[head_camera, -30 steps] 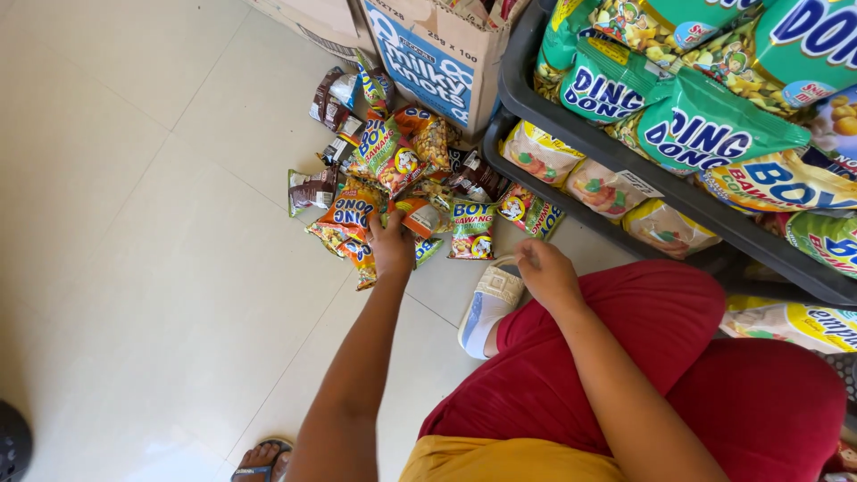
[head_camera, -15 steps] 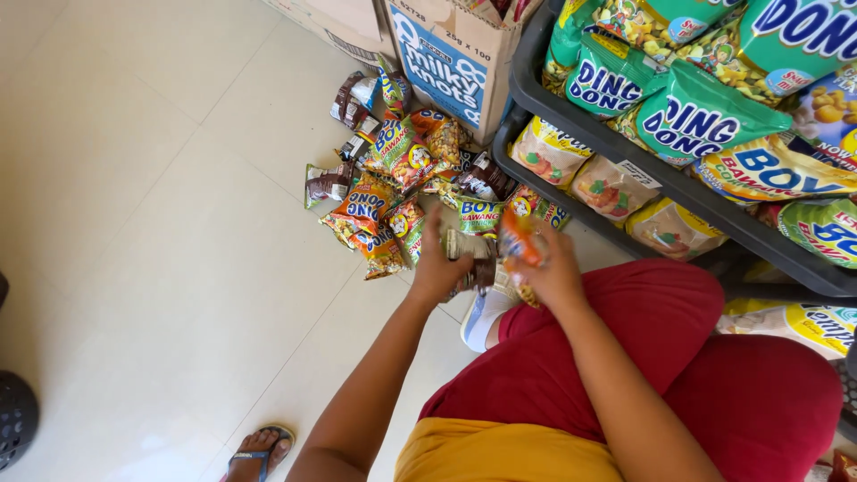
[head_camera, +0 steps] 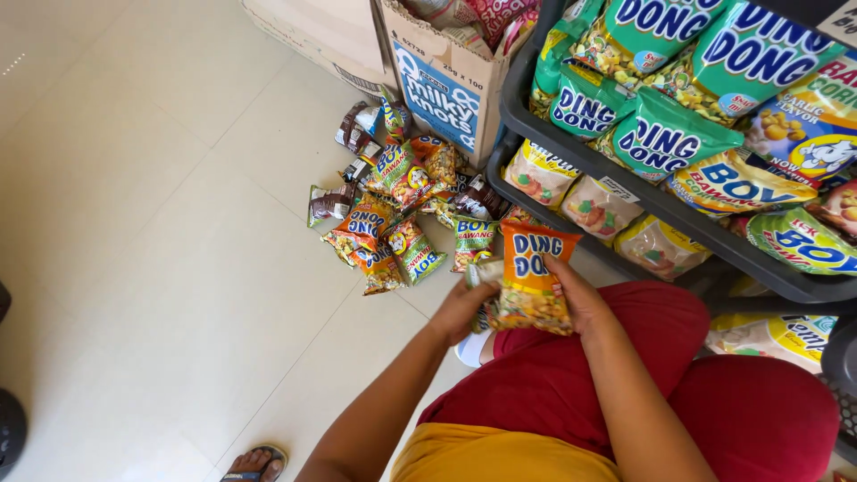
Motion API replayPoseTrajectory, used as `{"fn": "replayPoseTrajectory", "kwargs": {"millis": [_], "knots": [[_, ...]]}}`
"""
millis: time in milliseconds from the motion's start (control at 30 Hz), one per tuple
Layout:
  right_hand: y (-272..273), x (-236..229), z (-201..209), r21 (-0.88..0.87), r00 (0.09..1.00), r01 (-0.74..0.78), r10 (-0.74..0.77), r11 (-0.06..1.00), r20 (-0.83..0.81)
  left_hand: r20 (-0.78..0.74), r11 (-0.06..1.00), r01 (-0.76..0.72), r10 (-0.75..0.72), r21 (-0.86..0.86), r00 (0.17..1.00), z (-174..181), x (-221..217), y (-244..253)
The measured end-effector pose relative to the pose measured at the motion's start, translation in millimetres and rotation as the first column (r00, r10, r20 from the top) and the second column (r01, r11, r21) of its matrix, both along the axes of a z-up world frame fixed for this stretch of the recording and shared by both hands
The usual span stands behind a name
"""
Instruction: Restocking and organizing snack bags from the floor onto grocery store shelves.
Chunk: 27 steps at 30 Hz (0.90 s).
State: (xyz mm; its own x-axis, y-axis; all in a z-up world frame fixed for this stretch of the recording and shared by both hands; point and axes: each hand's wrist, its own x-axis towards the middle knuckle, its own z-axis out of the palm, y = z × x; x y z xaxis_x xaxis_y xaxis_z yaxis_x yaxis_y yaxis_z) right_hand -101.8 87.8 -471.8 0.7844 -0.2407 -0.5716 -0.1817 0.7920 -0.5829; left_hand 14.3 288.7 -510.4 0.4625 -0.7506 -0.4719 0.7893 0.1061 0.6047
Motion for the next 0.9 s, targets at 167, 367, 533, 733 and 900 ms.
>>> {"fn": "replayPoseTrajectory", "kwargs": {"millis": [167, 367, 533, 733, 900], "knots": [[4, 4, 14, 0.161, 0.985, -0.142, 0.156, 0.977, -0.078, -0.134, 0.996, 0.084, -0.083, 0.001, 0.987, 37, 4, -2], [16, 2, 1, -0.066, 0.994, -0.093, 0.089, 0.993, -0.062, 0.451, 0.908, 0.197, -0.361, 0.370, 0.816, -19, 18, 0], [-4, -9, -12, 0.105, 0.999, 0.021, -0.025, 0.994, 0.037, 0.083, 0.960, 0.258, -0.267, 0.105, 0.960, 54, 18, -3], [5, -9, 35, 0.314, 0.955, -0.025, -0.070, 0.949, 0.287, 0.525, 0.915, 0.400, -0.316, -0.052, 0.791, 48, 20, -6], [6, -7, 35, 0.274, 0.980, 0.065, -0.114, 0.960, 0.166, 0.454, 0.955, 0.296, -0.253, -0.025, 0.854, 55, 16, -13]]}}
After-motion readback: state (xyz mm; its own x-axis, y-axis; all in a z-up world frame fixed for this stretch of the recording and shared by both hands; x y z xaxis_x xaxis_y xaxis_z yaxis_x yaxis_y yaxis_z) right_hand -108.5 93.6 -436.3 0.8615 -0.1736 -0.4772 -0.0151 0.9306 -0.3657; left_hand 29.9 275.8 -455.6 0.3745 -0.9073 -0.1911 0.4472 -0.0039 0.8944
